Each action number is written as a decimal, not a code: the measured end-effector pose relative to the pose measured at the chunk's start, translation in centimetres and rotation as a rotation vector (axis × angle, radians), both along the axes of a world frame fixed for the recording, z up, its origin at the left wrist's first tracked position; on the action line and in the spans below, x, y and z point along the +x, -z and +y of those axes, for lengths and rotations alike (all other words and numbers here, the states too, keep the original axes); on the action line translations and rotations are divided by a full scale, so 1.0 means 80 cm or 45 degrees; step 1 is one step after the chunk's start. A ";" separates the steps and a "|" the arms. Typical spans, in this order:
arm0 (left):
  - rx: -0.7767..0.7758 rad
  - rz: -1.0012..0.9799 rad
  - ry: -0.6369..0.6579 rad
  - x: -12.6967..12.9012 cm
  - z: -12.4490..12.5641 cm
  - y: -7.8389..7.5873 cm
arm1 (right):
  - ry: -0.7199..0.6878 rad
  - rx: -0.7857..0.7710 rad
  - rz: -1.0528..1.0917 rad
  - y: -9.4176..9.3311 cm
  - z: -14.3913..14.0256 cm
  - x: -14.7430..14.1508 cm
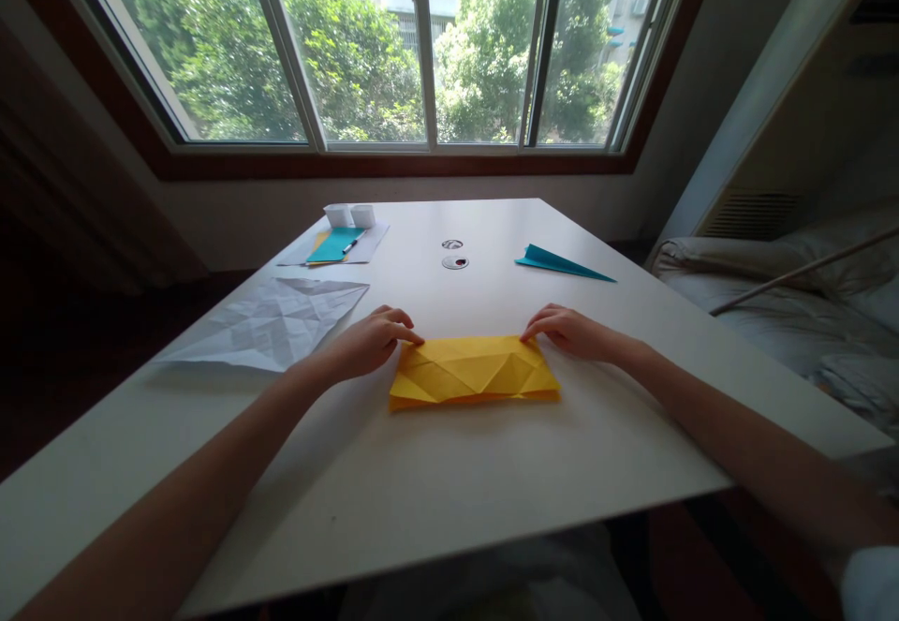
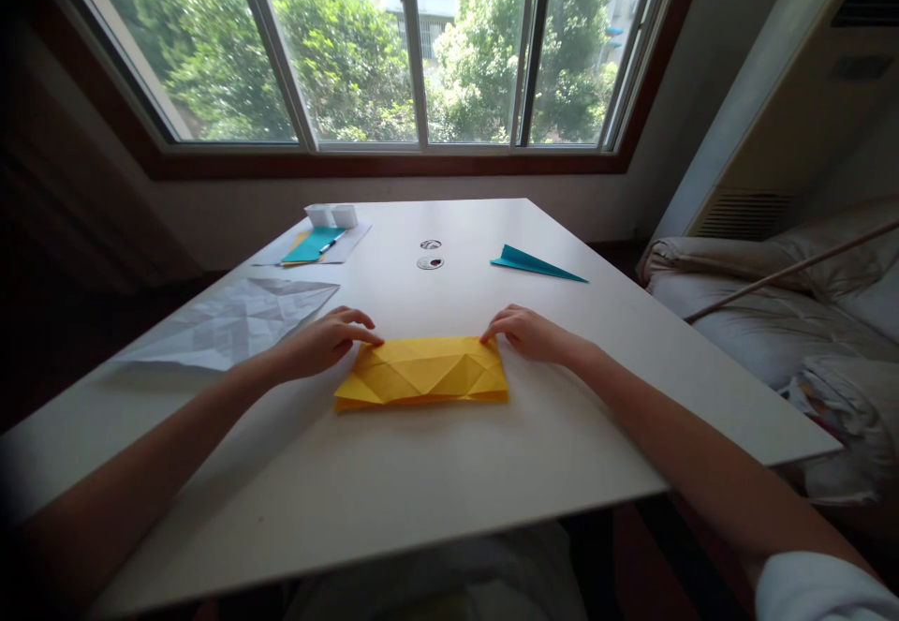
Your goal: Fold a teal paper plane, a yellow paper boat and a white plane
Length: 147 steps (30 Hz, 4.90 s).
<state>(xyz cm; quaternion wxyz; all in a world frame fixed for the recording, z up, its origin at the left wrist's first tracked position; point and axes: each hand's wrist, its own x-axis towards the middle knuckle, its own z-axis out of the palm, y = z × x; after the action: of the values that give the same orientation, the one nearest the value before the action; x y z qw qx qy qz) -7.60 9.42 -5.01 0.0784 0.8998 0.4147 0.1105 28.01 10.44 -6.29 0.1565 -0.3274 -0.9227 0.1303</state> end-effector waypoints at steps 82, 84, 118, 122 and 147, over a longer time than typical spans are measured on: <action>-0.463 0.703 -0.240 0.022 -0.045 -0.028 | 0.160 -0.455 -0.542 -0.006 -0.037 -0.001; -0.458 0.721 -0.255 0.020 -0.044 -0.026 | 0.166 -0.467 -0.538 -0.006 -0.036 0.002; -0.414 0.431 -0.179 -0.025 -0.001 -0.012 | -0.125 -0.107 0.134 -0.040 -0.057 -0.019; -0.382 0.364 -0.150 -0.021 0.000 -0.014 | 0.066 -0.122 0.376 -0.034 -0.056 -0.023; 0.061 0.422 -0.372 -0.012 0.003 -0.001 | -0.112 0.128 -0.163 -0.016 -0.033 -0.007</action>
<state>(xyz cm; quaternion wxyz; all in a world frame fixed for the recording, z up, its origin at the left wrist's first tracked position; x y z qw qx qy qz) -8.56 9.67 -4.95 -0.0291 0.8376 0.5452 -0.0189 27.45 7.80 -5.04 0.1076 -0.2860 -0.9496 0.0694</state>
